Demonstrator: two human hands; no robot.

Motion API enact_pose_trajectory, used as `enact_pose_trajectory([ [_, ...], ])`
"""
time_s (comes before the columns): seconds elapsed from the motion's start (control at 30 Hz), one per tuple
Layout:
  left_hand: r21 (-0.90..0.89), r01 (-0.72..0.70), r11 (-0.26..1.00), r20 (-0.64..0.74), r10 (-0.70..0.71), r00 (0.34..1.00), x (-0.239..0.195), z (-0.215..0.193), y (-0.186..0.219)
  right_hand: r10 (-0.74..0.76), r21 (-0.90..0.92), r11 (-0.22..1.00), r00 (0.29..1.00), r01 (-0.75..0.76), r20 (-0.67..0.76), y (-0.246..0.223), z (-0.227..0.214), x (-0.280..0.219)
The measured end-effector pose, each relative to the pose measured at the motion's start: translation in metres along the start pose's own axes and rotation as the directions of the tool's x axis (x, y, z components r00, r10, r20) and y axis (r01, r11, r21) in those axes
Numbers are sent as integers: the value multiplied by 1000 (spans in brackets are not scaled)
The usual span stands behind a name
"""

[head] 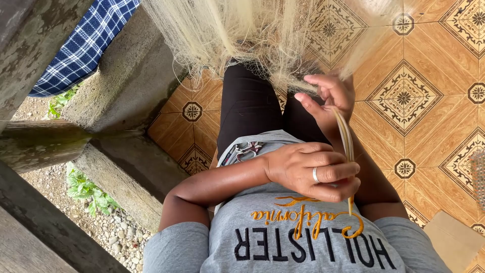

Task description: Repairing a fine-mesh fishing net using a wooden shuttle and scissors.

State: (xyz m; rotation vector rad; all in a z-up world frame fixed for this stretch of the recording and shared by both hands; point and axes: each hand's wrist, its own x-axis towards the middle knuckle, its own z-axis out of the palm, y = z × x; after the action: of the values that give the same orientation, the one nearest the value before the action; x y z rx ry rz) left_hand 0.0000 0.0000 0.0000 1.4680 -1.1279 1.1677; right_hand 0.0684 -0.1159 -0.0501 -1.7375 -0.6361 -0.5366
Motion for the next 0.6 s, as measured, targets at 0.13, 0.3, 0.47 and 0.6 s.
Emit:
enact_pose_trajectory([
  [0.13, -34, 52, 998, 21, -51, 998, 0, -10, 3, 19, 24, 1000, 999, -18, -43, 9, 2, -3],
  [0.3, -157, 203, 967, 97, -189, 977, -13, -27, 7, 47, 34, 998, 996, -45, -82, 24, 0, -9],
  [0.47, -232, 319, 919, 192, -278, 941, -25, -42, 6, 2, -26, 1000, 998, -4, -61, 24, 2, -5],
  [0.6, -290, 473, 832, 293, -393, 871, -39, -52, 6, 5, -54, 999, 999, -7, -50, 25, 4, -1],
])
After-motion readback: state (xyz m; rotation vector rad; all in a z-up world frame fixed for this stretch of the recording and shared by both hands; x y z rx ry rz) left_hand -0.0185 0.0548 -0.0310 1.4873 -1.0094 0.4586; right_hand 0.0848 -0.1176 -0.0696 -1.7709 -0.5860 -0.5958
